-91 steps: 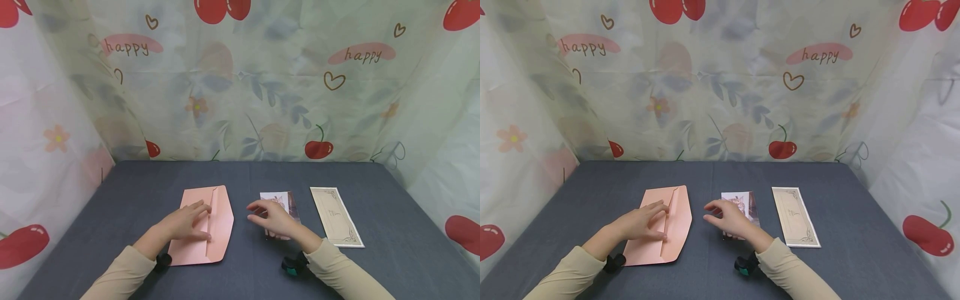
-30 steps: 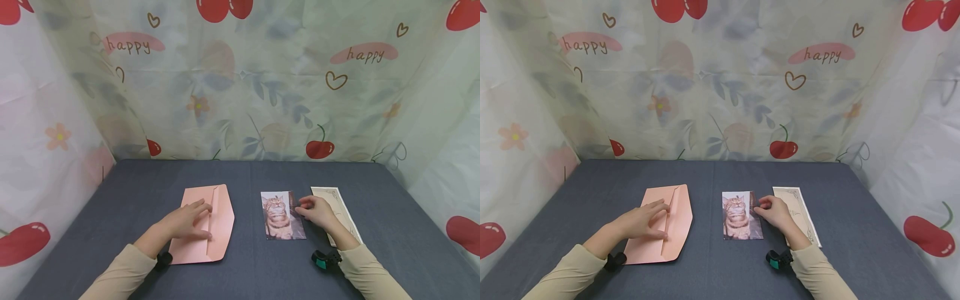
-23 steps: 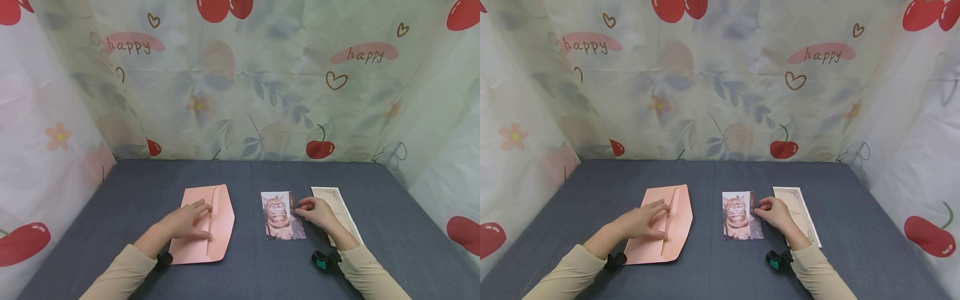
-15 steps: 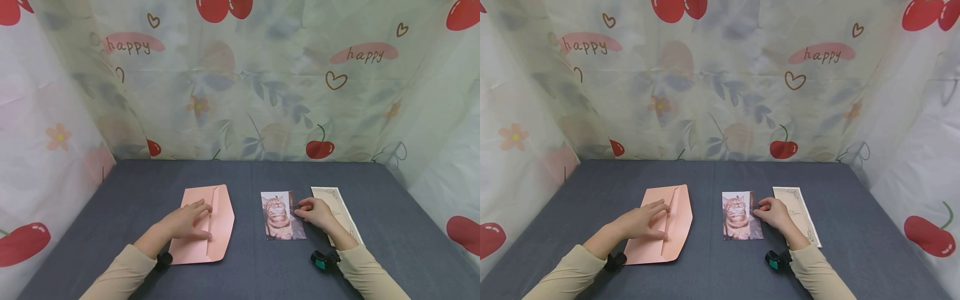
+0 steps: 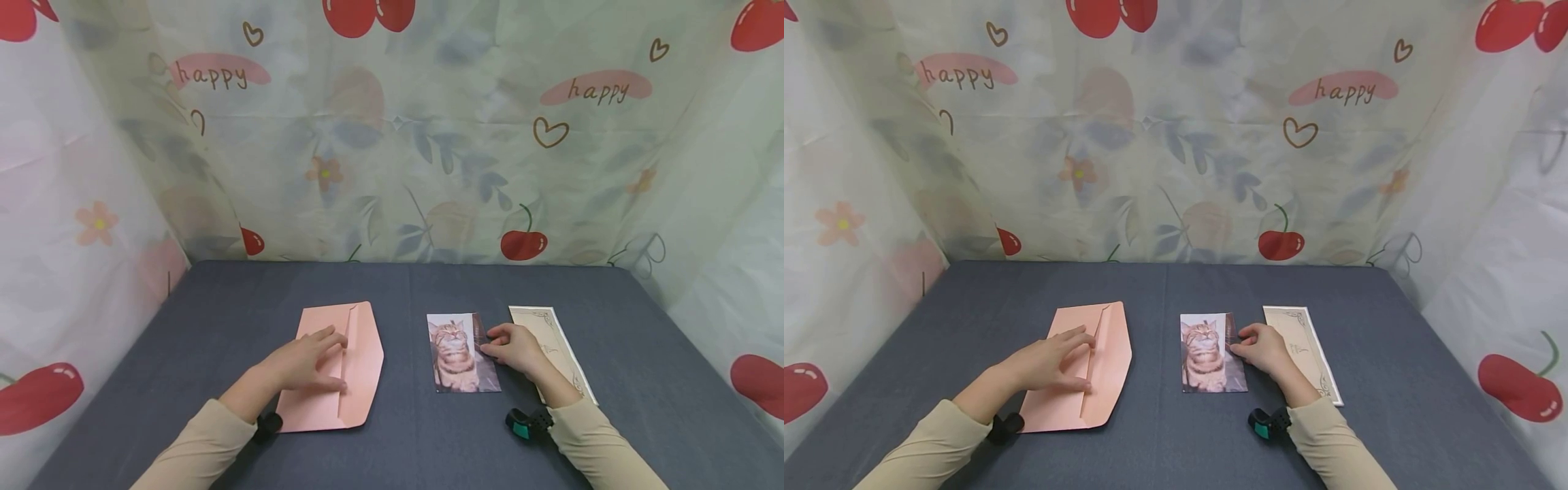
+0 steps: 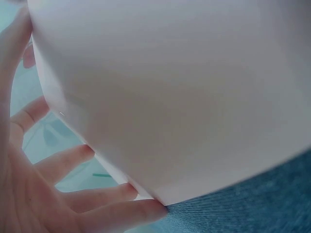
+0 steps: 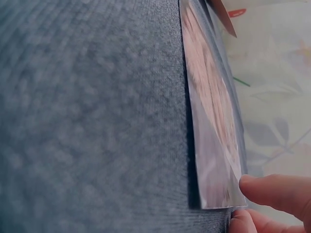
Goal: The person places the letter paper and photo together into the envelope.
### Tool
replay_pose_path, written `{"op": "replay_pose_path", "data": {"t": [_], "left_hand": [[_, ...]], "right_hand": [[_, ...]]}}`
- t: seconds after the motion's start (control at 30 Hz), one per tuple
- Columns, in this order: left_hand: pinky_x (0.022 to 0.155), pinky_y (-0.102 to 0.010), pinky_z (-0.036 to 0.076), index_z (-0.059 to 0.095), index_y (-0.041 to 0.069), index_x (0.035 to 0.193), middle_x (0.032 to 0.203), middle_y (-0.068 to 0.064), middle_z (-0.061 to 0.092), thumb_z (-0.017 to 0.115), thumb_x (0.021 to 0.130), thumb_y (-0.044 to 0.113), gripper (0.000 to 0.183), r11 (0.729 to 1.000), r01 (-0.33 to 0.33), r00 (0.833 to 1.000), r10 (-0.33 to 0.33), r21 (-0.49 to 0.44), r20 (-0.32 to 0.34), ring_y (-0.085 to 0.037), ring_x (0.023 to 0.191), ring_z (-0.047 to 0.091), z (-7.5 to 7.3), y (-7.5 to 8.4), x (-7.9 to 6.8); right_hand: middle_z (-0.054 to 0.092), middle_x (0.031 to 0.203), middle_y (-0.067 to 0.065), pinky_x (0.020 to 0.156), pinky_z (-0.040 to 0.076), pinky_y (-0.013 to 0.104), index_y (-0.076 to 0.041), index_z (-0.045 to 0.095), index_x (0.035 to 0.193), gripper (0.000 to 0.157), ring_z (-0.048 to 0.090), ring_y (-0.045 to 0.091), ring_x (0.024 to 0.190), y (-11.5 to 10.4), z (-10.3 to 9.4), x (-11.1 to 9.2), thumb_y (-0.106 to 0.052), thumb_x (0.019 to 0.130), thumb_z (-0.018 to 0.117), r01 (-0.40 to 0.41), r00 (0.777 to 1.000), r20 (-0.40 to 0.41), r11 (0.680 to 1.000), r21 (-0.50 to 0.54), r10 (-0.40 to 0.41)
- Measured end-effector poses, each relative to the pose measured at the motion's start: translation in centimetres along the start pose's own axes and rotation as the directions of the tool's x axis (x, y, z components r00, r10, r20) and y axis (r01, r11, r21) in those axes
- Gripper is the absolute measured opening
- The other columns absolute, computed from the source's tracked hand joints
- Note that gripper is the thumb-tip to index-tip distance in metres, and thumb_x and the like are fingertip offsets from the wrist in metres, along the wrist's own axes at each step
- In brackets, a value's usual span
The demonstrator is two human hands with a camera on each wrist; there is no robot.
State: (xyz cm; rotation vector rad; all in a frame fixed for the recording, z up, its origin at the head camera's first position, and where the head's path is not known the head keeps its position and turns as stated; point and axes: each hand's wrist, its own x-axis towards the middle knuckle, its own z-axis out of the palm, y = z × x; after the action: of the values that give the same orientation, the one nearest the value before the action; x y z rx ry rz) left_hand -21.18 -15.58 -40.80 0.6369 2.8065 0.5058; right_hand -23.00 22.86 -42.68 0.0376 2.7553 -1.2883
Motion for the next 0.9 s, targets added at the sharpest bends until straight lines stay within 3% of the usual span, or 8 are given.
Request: {"op": "replay_pose_path", "data": {"t": [0.43, 0.63, 0.9], "left_hand": [[0.094, -0.057, 0.043, 0.050, 0.027, 0.120, 0.149, -0.015, 0.035, 0.071, 0.069, 0.060, 0.064, 1.000, -0.003, 1.000, 0.003, 0.000, 0.003, -0.042, 0.126, 0.045, 0.07, -0.10, -0.01], [0.099, -0.058, 0.040, 0.050, 0.027, 0.121, 0.149, -0.014, 0.035, 0.071, 0.070, 0.060, 0.064, 1.000, -0.007, 1.000, 0.007, -0.006, 0.003, -0.043, 0.129, 0.042, 0.05, -0.10, 0.02], [0.101, -0.059, 0.038, 0.050, 0.027, 0.122, 0.150, -0.014, 0.034, 0.071, 0.071, 0.059, 0.064, 1.000, -0.001, 1.000, 0.001, -0.012, 0.008, -0.044, 0.130, 0.040, -0.02, -0.05, -0.01]], "right_hand": [[0.064, 0.074, 0.012, 0.052, 0.048, 0.023, 0.012, 0.057, 0.106, 0.036, 0.054, 0.008, 0.056, 0.13, 0.24, 0.17, -0.006, 0.078, 0.069, 0.013, 1.000, -0.004, 1.000, -0.017, -0.013], [0.066, 0.080, 0.018, 0.055, 0.052, 0.025, 0.014, 0.058, 0.105, 0.032, 0.057, 0.008, 0.060, -0.15, 0.07, 0.02, -0.004, 0.081, 0.067, -0.002, 1.000, 0.006, 1.000, -0.008, 0.002], [0.064, 0.081, 0.018, 0.058, 0.053, 0.025, 0.014, 0.059, 0.102, 0.026, 0.056, 0.009, 0.063, -0.58, -0.14, -0.13, -0.004, 0.083, 0.064, 0.000, 1.000, 0.008, 1.000, 0.007, 0.000]]}}
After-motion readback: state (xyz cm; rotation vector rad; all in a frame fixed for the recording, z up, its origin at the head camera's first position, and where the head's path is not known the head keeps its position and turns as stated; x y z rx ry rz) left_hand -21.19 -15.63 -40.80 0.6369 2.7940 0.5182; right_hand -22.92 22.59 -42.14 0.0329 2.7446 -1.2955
